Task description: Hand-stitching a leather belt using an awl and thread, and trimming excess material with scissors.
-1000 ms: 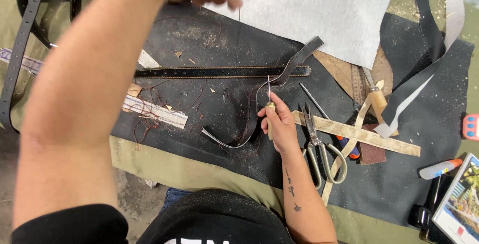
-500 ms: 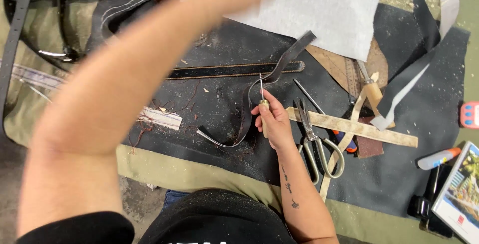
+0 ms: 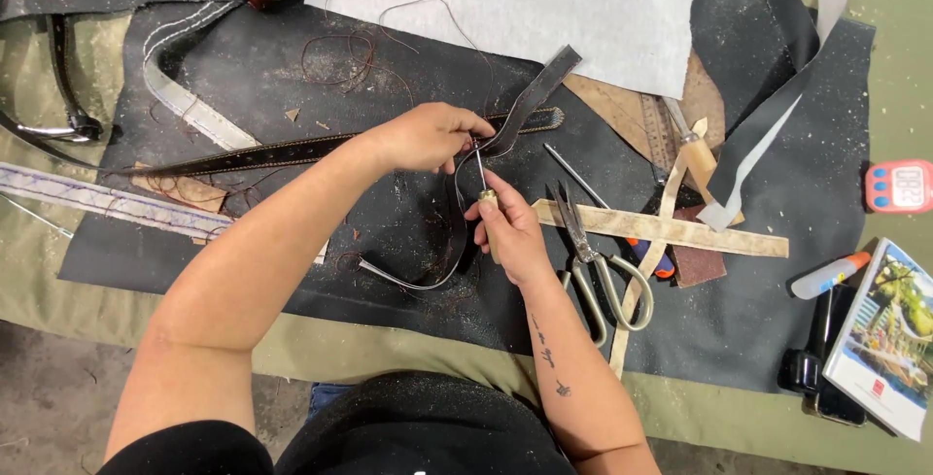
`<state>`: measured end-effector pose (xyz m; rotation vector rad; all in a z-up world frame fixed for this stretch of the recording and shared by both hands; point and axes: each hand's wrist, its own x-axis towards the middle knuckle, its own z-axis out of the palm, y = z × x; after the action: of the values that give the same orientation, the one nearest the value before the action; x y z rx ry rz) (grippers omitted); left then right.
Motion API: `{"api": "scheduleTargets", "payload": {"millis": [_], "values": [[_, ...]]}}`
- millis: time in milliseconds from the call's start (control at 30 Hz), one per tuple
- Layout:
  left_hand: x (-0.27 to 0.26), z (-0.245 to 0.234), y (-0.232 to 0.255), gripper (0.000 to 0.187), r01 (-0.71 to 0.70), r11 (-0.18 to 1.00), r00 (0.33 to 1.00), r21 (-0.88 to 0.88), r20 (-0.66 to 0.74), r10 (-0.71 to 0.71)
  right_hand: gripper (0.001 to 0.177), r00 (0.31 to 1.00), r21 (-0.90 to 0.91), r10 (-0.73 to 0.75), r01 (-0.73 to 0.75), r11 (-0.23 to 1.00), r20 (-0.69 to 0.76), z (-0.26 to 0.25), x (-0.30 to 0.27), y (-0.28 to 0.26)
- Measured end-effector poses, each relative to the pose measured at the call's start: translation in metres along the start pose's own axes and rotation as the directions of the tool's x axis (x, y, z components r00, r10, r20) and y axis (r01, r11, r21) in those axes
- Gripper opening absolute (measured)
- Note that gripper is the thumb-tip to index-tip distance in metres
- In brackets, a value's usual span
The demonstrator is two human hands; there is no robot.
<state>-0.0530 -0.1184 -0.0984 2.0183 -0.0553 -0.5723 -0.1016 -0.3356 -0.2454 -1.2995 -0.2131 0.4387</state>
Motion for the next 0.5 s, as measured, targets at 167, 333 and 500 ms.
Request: {"api": "scheduleTargets", "payload": {"millis": [167,333,500], "values": [[0.002,0.001,-0.009,0.048,-0.041,0.999,0.999,-0.036,0.001,0.041,0.045,1.0,-0.015,0.006,-0.006,1.0,0.008,-0.001,0.0,-0.001],[0.009,0.005,-0.022,0.047,-0.09,0.996,0.995,-0.023,-0.044,0.089,0.045,1.0,-0.032,0.016,-0.016,0.999,0.011,0.001,-0.001,-0.005],[0.019,0.008,-0.039,0.045,-0.122,0.992,0.991,-0.022,-0.067,0.12,0.046,1.0,-0.012,0.024,-0.024,1.0,0.01,0.001,-0.001,-0.004]]}}
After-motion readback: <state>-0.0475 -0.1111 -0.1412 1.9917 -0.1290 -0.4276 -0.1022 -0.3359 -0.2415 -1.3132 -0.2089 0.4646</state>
